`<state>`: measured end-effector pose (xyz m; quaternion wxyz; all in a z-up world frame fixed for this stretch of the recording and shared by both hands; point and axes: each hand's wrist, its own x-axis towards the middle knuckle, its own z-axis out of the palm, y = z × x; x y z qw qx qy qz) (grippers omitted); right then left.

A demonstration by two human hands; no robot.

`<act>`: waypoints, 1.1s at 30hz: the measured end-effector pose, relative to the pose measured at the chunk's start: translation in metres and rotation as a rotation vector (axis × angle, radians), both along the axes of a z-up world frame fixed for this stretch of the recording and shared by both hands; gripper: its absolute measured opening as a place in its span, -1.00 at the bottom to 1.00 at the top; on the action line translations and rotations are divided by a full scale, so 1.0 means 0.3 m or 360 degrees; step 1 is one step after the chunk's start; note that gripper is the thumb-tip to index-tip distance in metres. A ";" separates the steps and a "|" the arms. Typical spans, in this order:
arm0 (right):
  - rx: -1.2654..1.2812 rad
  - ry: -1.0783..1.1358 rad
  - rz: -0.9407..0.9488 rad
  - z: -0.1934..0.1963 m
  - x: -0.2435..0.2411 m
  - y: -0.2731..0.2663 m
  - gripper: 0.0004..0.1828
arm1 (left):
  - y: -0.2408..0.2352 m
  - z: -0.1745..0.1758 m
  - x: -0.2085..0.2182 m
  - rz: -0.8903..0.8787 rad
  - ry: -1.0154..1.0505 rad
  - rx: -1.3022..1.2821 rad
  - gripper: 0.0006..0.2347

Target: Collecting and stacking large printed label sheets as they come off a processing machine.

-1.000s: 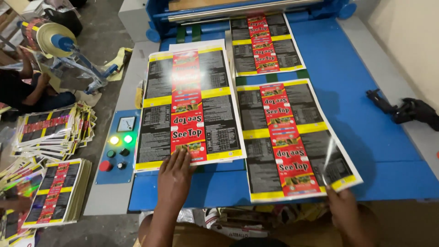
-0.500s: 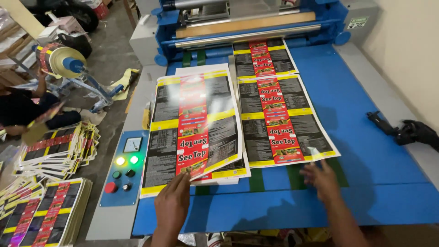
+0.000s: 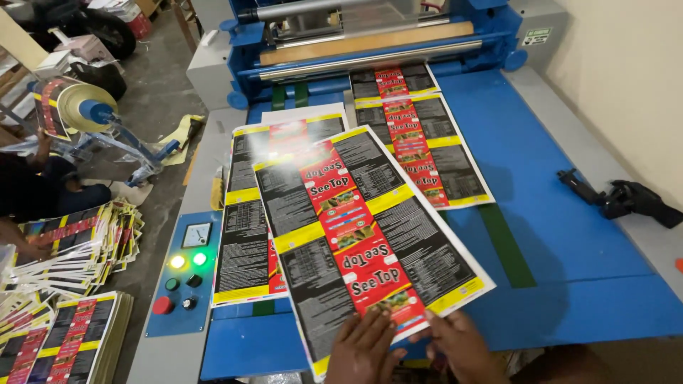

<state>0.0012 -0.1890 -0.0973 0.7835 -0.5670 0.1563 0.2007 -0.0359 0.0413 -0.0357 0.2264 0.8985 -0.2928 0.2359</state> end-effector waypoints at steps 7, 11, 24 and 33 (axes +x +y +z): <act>-0.0235 -0.0024 -0.0399 -0.300 -0.025 -0.355 -0.71 | 0.281 0.028 0.090 0.0511 0.0072 0.0039 -0.73; -0.0240 -0.0009 -0.0486 -0.525 -0.097 -0.630 -0.66 | 0.345 0.113 0.149 0.0666 -0.0065 0.0283 -0.35; -0.0419 -0.0048 -0.0386 -0.521 -0.097 -0.586 -0.73 | 0.373 0.111 0.106 0.0744 0.0009 0.0096 -0.78; -0.0308 -0.0279 -0.0339 -0.409 0.370 -0.454 -0.69 | 0.362 0.110 0.096 0.0798 0.0067 0.0076 -0.79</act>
